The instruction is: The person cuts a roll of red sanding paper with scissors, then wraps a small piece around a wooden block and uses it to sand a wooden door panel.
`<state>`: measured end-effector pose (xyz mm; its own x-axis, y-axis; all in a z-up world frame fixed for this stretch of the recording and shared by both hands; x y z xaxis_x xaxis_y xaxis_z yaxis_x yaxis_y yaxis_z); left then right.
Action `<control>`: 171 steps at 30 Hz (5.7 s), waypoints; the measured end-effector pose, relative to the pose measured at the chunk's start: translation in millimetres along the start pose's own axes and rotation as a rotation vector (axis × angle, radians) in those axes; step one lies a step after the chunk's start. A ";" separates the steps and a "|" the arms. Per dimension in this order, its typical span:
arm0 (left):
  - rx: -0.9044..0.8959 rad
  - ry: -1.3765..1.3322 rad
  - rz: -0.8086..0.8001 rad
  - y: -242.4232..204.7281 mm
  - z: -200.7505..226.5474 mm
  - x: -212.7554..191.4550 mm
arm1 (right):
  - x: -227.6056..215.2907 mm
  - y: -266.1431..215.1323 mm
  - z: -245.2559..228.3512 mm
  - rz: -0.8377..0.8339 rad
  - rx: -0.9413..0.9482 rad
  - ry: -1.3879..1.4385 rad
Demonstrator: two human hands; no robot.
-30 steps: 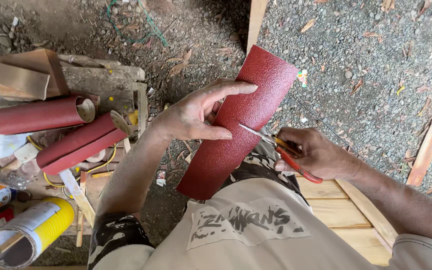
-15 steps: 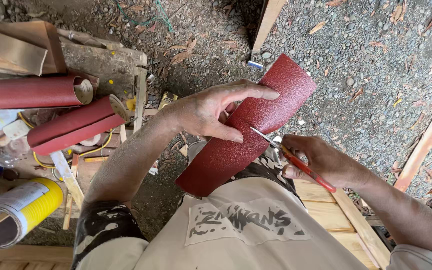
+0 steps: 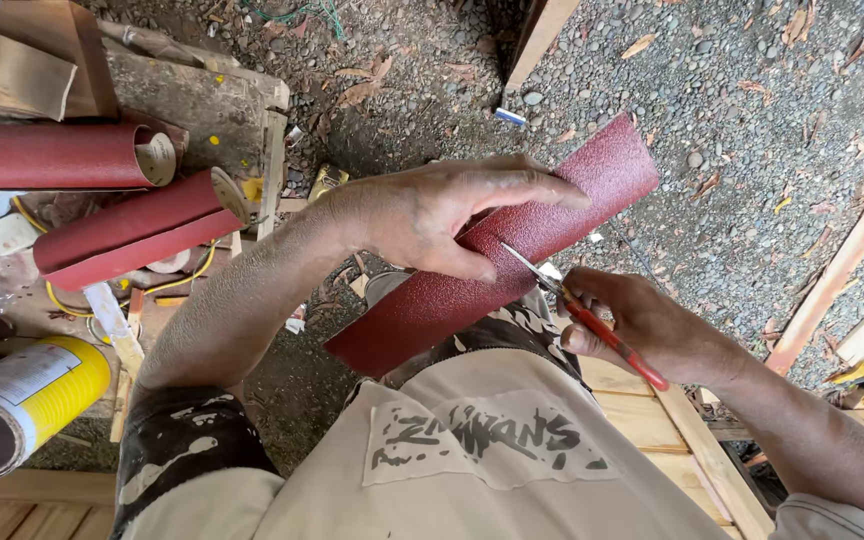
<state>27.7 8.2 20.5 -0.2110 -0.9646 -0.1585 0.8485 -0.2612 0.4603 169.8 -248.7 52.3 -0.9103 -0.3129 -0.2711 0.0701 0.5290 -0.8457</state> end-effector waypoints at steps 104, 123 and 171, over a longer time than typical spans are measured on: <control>-0.327 -0.092 0.005 -11.5 -43.0 10.1 | -7.6 33.7 11.6 -0.122 0.192 0.073; -0.374 -0.282 0.012 -8.5 -45.6 17.4 | -17.0 30.4 -0.4 -0.135 0.246 -0.148; -0.322 -0.209 0.138 5.4 -29.0 28.8 | -5.9 28.5 22.9 0.011 0.142 -0.002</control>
<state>40.3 -19.9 -7.0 -0.1503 -0.9852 0.0824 0.9774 -0.1356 0.1624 186.4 -249.8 19.3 -0.9085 -0.3092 -0.2811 0.1367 0.4157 -0.8992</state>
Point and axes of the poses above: each hand's wrist, its own y-axis towards the middle knuckle, its own x-axis out of the palm, z = x × y, the point moved 1 cm from there along y, towards the middle knuckle, and after that the axes turned 13 degrees about x, right-handed, at the moved point
